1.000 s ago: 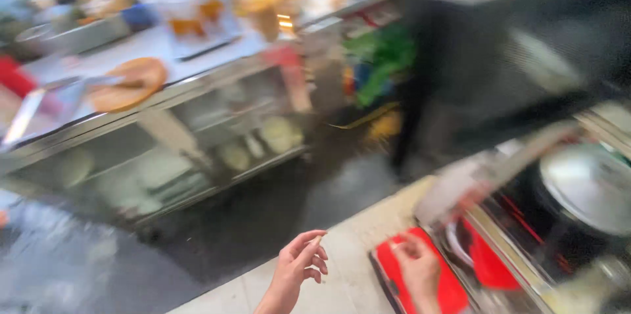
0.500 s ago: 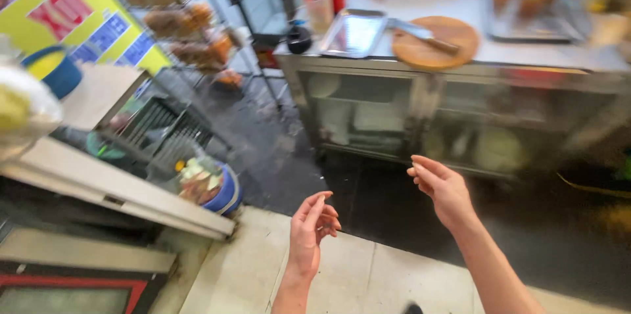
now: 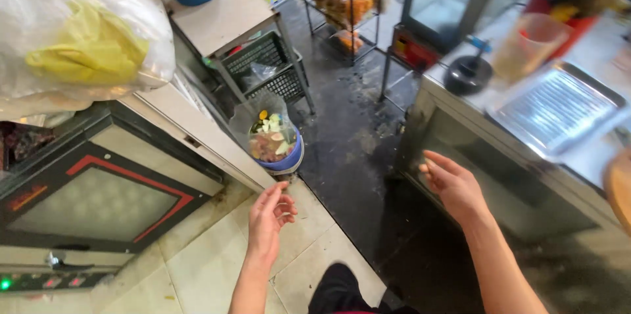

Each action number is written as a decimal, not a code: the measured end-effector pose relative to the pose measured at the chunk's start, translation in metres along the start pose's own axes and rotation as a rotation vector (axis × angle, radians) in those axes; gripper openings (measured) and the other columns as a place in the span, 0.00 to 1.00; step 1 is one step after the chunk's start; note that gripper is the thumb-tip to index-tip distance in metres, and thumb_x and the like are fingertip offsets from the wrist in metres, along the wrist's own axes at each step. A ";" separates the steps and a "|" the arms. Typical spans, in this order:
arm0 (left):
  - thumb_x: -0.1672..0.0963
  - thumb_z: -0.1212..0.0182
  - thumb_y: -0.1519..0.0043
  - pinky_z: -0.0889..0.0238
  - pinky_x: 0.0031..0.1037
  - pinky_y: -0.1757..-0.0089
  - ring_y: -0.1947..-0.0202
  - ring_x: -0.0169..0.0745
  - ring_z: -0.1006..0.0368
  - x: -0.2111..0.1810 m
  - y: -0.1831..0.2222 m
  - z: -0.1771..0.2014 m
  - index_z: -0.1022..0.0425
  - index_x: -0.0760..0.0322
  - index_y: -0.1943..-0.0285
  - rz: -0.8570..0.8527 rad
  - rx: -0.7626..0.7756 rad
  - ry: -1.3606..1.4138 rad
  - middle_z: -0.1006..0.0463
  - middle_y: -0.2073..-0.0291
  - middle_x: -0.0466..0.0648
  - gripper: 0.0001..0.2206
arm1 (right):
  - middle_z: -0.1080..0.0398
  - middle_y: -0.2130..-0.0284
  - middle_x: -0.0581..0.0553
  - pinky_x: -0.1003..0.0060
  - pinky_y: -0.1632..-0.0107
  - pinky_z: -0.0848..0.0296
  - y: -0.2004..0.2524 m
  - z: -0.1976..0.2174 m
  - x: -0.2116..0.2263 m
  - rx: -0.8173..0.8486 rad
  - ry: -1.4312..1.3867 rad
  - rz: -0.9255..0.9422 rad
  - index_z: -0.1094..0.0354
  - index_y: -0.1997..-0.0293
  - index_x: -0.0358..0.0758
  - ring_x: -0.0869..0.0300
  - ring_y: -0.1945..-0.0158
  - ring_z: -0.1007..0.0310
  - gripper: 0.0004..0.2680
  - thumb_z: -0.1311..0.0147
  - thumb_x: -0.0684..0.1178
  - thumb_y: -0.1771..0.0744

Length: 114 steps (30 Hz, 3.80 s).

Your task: Preparing meat filling by mixing it in a bowl and placing it into a pan on a stove, then washing yellow grains in a blue bowl.

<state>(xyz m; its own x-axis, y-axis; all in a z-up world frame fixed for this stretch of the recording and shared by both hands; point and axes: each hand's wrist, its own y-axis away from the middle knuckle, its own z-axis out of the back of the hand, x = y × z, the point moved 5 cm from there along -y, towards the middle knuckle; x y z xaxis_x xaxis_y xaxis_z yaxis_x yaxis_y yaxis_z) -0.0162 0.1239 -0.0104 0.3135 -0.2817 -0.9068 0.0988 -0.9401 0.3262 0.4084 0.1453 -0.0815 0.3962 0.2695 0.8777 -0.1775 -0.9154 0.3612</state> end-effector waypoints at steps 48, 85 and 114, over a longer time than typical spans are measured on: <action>0.46 0.55 0.30 0.31 0.31 0.64 0.71 0.39 0.24 -0.348 -1.273 -0.154 0.25 0.68 0.44 -0.167 -0.420 0.448 0.24 0.74 0.47 0.23 | 0.26 0.51 0.41 0.62 0.46 0.27 -1.334 -0.749 0.354 0.857 0.245 -0.218 0.35 0.32 0.38 0.59 0.53 0.26 0.18 0.46 0.47 0.32; 0.46 0.49 0.33 0.29 0.33 0.60 0.66 0.42 0.22 -0.695 -1.887 0.229 0.25 0.66 0.42 -0.485 -1.143 0.768 0.21 0.64 0.51 0.22 | 0.25 0.49 0.45 0.61 0.48 0.24 -1.820 -1.679 0.085 1.605 0.712 -0.667 0.33 0.39 0.39 0.57 0.49 0.23 0.16 0.56 0.56 0.29; 0.48 0.30 0.39 0.50 0.30 0.72 0.75 0.30 0.44 -0.771 -2.109 0.503 0.15 0.66 0.60 -0.096 -1.465 -0.114 0.36 0.79 0.43 0.16 | 0.23 0.58 0.44 0.63 0.54 0.24 -1.858 -1.885 -0.063 2.064 0.995 0.139 0.25 0.53 0.42 0.58 0.57 0.24 0.08 0.51 0.46 0.32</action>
<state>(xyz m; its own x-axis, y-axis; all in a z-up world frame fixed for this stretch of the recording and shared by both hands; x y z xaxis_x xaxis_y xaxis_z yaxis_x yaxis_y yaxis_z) -0.9413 2.2272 -0.1336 0.1833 -0.3090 -0.9332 0.9831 0.0539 0.1752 -0.9843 2.3925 -0.2141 -0.0640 -0.3812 0.9223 0.9466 0.2693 0.1771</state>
